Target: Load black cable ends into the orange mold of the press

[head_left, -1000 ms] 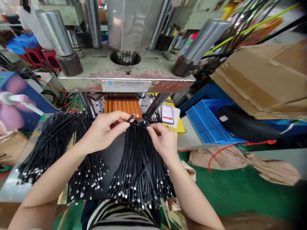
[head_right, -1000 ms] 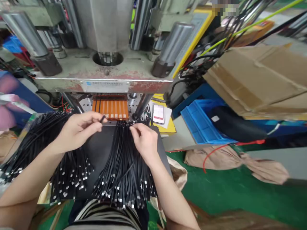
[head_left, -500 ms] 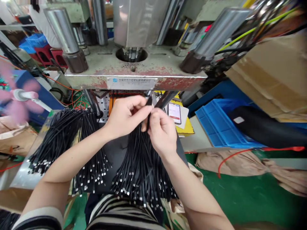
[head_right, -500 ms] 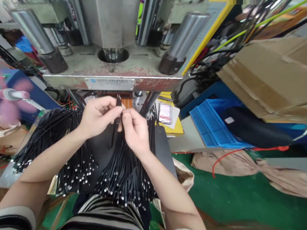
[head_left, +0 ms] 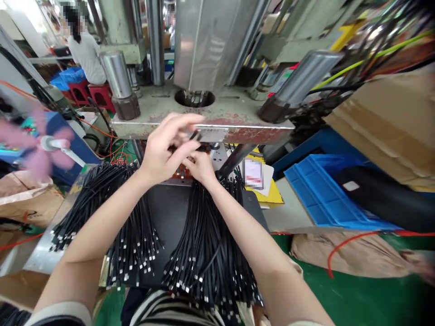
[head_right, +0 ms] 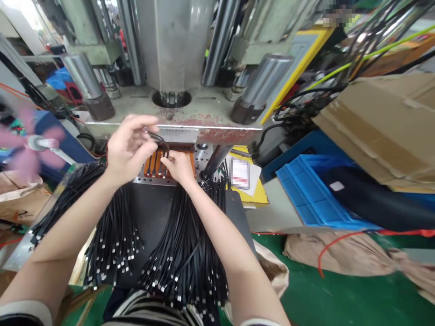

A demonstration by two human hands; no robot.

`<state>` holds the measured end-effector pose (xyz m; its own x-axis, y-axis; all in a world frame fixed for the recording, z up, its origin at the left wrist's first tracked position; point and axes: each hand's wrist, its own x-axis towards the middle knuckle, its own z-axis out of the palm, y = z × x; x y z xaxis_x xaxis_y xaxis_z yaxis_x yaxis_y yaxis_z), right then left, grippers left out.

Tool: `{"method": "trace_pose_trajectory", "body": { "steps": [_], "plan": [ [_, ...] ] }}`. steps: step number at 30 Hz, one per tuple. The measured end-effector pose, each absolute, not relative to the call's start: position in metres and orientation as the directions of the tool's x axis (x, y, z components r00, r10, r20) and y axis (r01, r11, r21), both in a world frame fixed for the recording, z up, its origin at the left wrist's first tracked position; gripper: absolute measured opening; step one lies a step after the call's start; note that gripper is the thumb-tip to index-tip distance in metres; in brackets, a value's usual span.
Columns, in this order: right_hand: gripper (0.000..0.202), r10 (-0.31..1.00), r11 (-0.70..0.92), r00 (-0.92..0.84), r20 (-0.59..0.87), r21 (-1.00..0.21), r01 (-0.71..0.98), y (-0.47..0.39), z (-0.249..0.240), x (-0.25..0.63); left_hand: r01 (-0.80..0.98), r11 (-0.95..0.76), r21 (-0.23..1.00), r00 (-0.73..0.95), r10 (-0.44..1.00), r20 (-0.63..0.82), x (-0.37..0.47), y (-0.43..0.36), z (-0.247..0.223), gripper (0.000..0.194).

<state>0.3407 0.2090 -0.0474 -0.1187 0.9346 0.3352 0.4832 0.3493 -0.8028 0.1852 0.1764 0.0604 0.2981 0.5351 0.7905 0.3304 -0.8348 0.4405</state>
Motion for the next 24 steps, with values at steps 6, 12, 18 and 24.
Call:
{"method": "trace_pose_trajectory", "body": {
  "steps": [6,12,18,24],
  "plan": [
    [0.019,0.958,0.285,-0.182,0.22,-0.777,0.561,0.231,-0.041,0.34,0.507,-0.834,0.216,0.699,0.545,0.464,0.149,0.183,-0.031,0.023],
    [0.014,0.926,0.376,-0.247,0.286,-0.635,0.675,0.216,-0.039,0.342,0.546,-0.838,0.001,0.807,0.527,0.267,0.146,0.171,-0.049,0.039],
    [0.015,0.949,0.289,-0.151,0.276,-0.575,0.765,0.23,-0.041,0.341,0.594,-0.804,0.017,0.791,0.588,0.169,0.152,0.187,-0.033,0.057],
    [0.014,0.967,0.175,-0.058,0.25,-0.476,0.862,0.213,-0.044,0.343,0.733,-0.67,0.116,0.666,0.742,0.073,0.178,0.249,-0.026,0.053]
  ]
}}
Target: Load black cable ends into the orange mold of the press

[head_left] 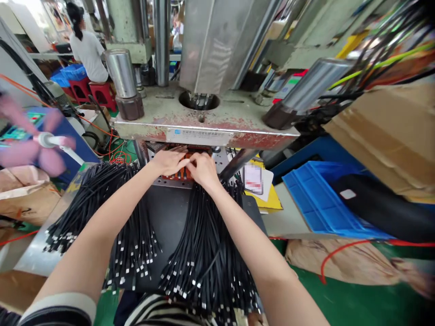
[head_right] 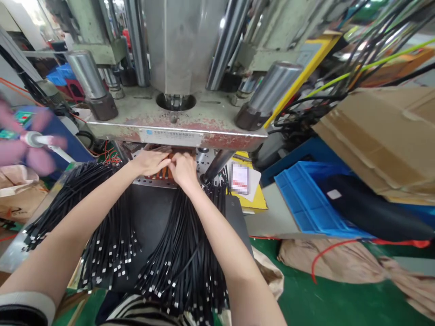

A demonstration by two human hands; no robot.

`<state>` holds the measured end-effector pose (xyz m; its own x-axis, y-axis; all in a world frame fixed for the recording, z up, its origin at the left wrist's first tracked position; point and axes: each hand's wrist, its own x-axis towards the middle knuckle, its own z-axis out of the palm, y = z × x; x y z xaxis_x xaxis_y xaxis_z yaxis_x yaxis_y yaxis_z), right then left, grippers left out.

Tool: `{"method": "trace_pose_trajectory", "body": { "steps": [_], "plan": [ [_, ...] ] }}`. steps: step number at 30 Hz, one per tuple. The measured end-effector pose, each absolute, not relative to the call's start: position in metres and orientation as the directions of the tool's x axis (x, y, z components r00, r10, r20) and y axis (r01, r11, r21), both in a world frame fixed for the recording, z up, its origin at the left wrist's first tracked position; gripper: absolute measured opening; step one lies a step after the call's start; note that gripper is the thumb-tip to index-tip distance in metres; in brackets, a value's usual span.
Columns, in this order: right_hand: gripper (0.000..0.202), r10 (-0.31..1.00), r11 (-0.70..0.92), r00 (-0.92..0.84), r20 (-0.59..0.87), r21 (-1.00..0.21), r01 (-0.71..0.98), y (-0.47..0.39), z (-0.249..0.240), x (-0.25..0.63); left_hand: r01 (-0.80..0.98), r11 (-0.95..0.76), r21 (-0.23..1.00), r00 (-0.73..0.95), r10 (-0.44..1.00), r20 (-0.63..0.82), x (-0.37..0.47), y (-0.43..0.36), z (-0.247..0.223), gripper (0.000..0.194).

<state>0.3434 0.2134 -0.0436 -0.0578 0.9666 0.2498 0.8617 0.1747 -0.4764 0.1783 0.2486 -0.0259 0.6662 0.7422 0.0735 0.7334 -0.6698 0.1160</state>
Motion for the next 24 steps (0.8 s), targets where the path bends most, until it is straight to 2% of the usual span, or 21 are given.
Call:
{"method": "trace_pose_trajectory", "body": {
  "steps": [3,6,10,12,13,15,17,18,20,22,24],
  "plan": [
    [0.015,0.977,0.166,-0.082,0.195,-0.467,0.869,0.21,-0.042,0.341,0.794,-0.581,0.178,0.59,0.807,0.001,0.195,0.28,-0.023,0.049],
    [0.015,0.979,0.13,-0.042,0.198,-0.456,0.88,0.215,-0.038,0.341,0.816,-0.543,0.2,0.556,0.831,-0.008,0.203,0.289,-0.021,0.047],
    [0.01,0.953,0.208,-0.069,0.294,-0.475,0.855,0.186,-0.041,0.366,0.743,-0.633,0.219,0.605,0.774,0.185,0.175,0.241,-0.031,0.05],
    [0.012,0.954,0.162,-0.029,0.297,-0.434,0.886,0.152,-0.048,0.385,0.756,-0.628,0.186,0.569,0.77,0.289,0.146,0.203,-0.038,0.047],
    [0.014,0.97,0.104,-0.006,0.245,-0.391,0.915,0.133,-0.052,0.393,0.822,-0.548,0.155,0.487,0.817,0.308,0.129,0.185,-0.042,0.045],
    [0.019,0.999,0.016,-0.004,0.042,-0.275,0.961,0.099,-0.06,0.403,0.97,-0.229,0.076,0.199,0.937,0.287,0.096,0.161,-0.05,0.043],
    [0.021,0.987,0.011,-0.043,-0.152,-0.206,0.979,0.079,-0.066,0.408,0.998,0.05,0.038,-0.056,0.984,0.169,0.07,0.153,-0.058,0.04],
    [0.021,0.978,0.017,-0.06,-0.202,-0.211,0.977,0.073,-0.068,0.409,0.992,0.117,0.052,-0.121,0.988,0.091,0.061,0.154,-0.062,0.036],
    [0.02,0.981,-0.004,-0.052,-0.187,-0.287,0.958,0.071,-0.071,0.413,0.977,0.16,0.142,-0.162,0.987,0.006,0.05,0.16,-0.066,0.028],
    [0.023,0.994,-0.039,-0.008,-0.112,-0.418,0.908,0.073,-0.071,0.417,0.954,0.131,0.269,-0.157,0.985,0.076,0.05,0.163,-0.063,0.023],
    [0.027,0.999,-0.034,0.036,-0.006,-0.533,0.846,0.076,-0.067,0.42,0.895,-0.01,0.445,-0.077,0.981,0.178,0.059,0.158,-0.054,0.019]
  ]
}}
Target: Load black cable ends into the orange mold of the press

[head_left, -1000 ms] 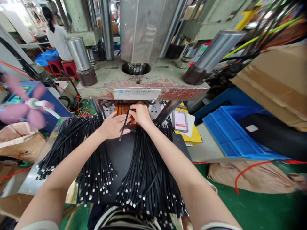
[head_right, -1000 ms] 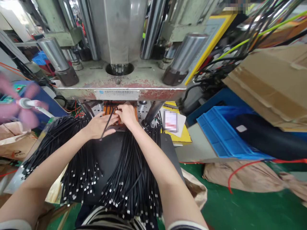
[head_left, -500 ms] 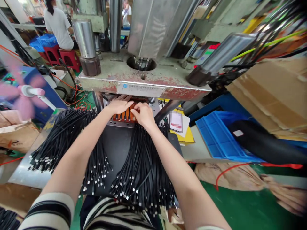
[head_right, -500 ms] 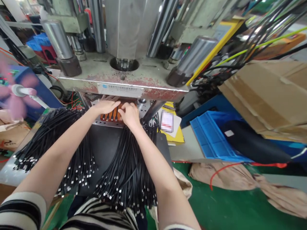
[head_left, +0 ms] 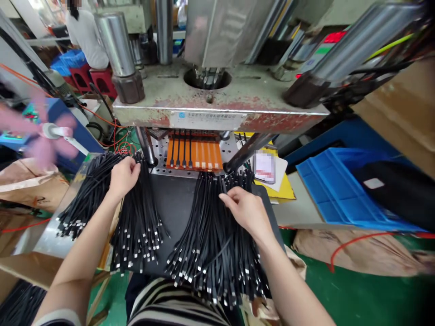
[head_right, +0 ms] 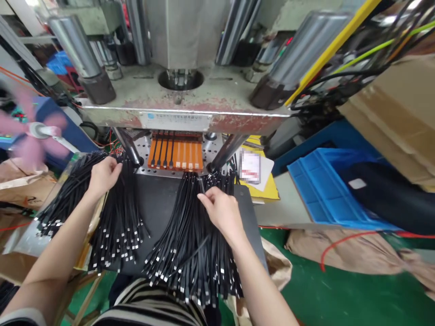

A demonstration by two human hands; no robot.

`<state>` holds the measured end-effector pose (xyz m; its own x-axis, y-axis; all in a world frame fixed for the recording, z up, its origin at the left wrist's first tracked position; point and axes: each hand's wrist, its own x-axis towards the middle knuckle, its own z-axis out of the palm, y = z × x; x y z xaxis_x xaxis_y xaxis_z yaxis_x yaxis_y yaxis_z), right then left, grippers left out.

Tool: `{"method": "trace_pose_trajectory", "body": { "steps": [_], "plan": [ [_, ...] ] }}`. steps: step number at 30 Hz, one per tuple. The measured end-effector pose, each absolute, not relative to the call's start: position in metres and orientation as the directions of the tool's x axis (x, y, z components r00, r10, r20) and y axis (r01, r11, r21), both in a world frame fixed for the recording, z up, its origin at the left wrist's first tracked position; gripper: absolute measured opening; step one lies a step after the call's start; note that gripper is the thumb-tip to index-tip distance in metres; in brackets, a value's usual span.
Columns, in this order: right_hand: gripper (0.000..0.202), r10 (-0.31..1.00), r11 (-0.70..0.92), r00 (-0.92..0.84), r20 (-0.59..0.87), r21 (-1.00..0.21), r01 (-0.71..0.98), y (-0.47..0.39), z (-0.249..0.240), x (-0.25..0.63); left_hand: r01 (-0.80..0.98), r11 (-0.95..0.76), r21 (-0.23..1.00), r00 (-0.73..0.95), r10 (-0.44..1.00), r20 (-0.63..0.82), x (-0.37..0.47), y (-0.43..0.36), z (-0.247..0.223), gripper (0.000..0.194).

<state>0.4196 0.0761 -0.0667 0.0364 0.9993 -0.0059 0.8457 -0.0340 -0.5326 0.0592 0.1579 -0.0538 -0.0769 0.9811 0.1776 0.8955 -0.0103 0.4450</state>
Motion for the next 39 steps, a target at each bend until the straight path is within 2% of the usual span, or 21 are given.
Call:
{"method": "trace_pose_trajectory", "body": {
  "steps": [3,5,7,9,12,16,18,20,22,24,26,29,32,34,36,37,39],
  "plan": [
    [0.029,0.981,0.09,0.036,0.19,-0.611,0.787,0.075,-0.051,0.413,0.621,-0.343,0.704,0.215,0.939,0.268,0.086,0.14,-0.029,0.017],
    [0.026,0.954,0.236,-0.041,0.296,-0.662,0.712,0.072,-0.032,0.401,0.435,-0.478,0.763,0.374,0.867,0.33,0.108,0.128,-0.006,0.02],
    [0.019,0.922,0.371,-0.138,0.361,-0.726,0.579,0.068,-0.01,0.387,0.335,-0.553,0.763,0.459,0.803,0.381,0.13,0.119,0.017,0.021],
    [0.012,0.892,0.45,-0.187,0.411,-0.775,0.444,0.065,0.011,0.374,0.264,-0.598,0.757,0.501,0.755,0.422,0.149,0.114,0.038,0.019],
    [0.012,0.886,0.463,-0.133,0.444,-0.85,0.249,0.068,0.029,0.362,0.168,-0.605,0.778,0.54,0.717,0.441,0.17,0.112,0.056,0.023],
    [0.032,0.938,0.345,-0.021,0.347,-0.936,-0.063,0.081,0.027,0.358,0.054,-0.526,0.849,0.55,0.725,0.414,0.189,0.117,0.056,0.029],
    [0.038,0.946,0.313,-0.04,0.321,-0.941,-0.132,0.085,0.02,0.359,0.026,-0.497,0.868,0.552,0.731,0.402,0.195,0.12,0.052,0.031],
    [0.033,0.932,0.35,-0.089,0.353,-0.936,-0.049,0.084,0.012,0.359,0.008,-0.472,0.881,0.562,0.731,0.386,0.199,0.124,0.048,0.033],
    [0.027,0.899,0.432,-0.156,0.41,-0.887,0.161,0.079,0.001,0.359,-0.003,-0.477,0.879,0.529,0.745,0.407,0.201,0.131,0.047,0.034],
    [0.019,0.869,0.495,-0.229,0.439,-0.787,0.368,0.074,-0.014,0.358,0.003,-0.544,0.839,0.438,0.755,0.487,0.203,0.141,0.048,0.034],
    [0.015,0.853,0.521,-0.281,0.44,-0.708,0.477,0.077,-0.03,0.358,0.05,-0.642,0.765,0.34,0.731,0.592,0.205,0.152,0.053,0.034],
    [0.015,0.852,0.521,-0.281,0.442,-0.666,0.533,0.103,-0.05,0.362,0.138,-0.771,0.622,0.28,0.633,0.722,0.208,0.167,0.064,0.032],
    [0.017,0.866,0.482,-0.186,0.465,-0.673,0.562,0.149,-0.055,0.366,0.176,-0.852,0.493,0.345,0.522,0.78,0.21,0.175,0.065,0.024],
    [0.02,0.89,0.425,-0.109,0.444,-0.717,0.553,0.181,-0.053,0.37,0.193,-0.856,0.48,0.351,0.517,0.781,0.209,0.178,0.052,0.022],
    [0.02,0.914,0.377,-0.076,0.4,-0.763,0.526,0.208,-0.049,0.373,0.249,-0.825,0.507,0.326,0.564,0.758,0.205,0.181,0.028,0.027],
    [0.021,0.924,0.359,-0.076,0.375,-0.779,0.514,0.218,-0.048,0.374,0.298,-0.811,0.504,0.358,0.584,0.728,0.201,0.183,0.014,0.025],
    [0.021,0.937,0.337,-0.099,0.336,-0.788,0.516,0.232,-0.048,0.376,0.397,-0.816,0.42,0.533,0.577,0.619,0.194,0.188,-0.013,0.016]
  ]
}}
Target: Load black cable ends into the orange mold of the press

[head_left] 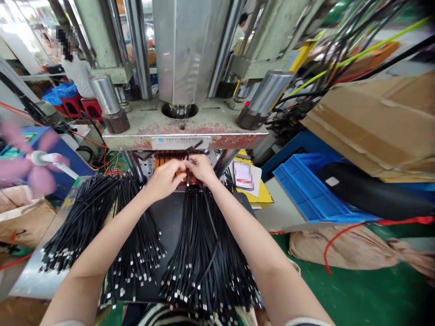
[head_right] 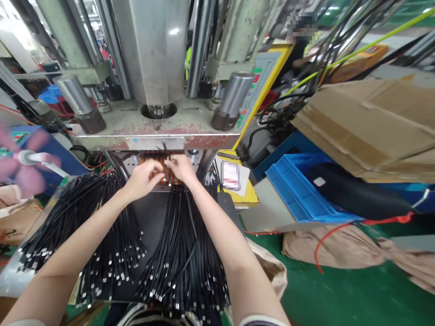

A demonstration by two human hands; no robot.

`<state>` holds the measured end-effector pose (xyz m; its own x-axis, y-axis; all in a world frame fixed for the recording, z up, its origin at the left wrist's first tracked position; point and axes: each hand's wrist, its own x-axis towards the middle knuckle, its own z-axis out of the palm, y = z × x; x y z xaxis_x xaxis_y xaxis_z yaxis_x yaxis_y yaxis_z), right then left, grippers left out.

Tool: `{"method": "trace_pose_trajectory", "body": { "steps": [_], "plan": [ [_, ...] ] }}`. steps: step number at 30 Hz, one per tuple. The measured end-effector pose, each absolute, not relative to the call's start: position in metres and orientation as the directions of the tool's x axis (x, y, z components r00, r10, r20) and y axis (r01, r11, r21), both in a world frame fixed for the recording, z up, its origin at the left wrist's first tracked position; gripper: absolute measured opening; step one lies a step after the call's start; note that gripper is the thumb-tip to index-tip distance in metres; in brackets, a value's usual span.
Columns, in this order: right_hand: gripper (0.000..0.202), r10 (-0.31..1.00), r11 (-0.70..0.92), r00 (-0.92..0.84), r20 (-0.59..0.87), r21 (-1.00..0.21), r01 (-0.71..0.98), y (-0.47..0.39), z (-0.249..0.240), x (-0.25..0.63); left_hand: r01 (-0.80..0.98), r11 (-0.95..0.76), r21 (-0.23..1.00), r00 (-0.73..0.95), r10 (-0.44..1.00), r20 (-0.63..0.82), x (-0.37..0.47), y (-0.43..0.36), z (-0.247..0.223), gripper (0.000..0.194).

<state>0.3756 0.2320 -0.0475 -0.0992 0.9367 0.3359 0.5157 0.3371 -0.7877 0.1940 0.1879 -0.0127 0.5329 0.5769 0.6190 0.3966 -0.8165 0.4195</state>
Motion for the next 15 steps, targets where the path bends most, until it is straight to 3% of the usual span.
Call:
{"method": "trace_pose_trajectory", "body": {
  "steps": [2,4,8,12,15],
  "plan": [
    [0.021,0.95,0.31,-0.125,0.288,-0.797,0.519,0.239,-0.048,0.376,0.43,-0.855,0.289,0.721,0.518,0.459,0.187,0.191,-0.033,0.018],
    [0.015,0.962,0.274,-0.135,0.239,-0.822,0.5,0.24,-0.05,0.377,0.43,-0.876,0.22,0.798,0.482,0.362,0.183,0.191,-0.045,0.027],
    [0.014,0.961,0.276,-0.137,0.239,-0.813,0.513,0.237,-0.05,0.379,0.468,-0.87,0.157,0.82,0.494,0.289,0.18,0.182,-0.048,0.036],
    [0.021,0.944,0.318,-0.154,0.293,-0.675,0.665,0.237,-0.047,0.378,0.546,-0.833,0.088,0.813,0.553,0.181,0.184,0.182,-0.04,0.047],
    [0.019,0.945,0.227,-0.031,0.325,-0.587,0.777,0.235,-0.044,0.378,0.629,-0.773,0.081,0.764,0.634,0.12,0.192,0.203,-0.034,0.053]
  ]
}}
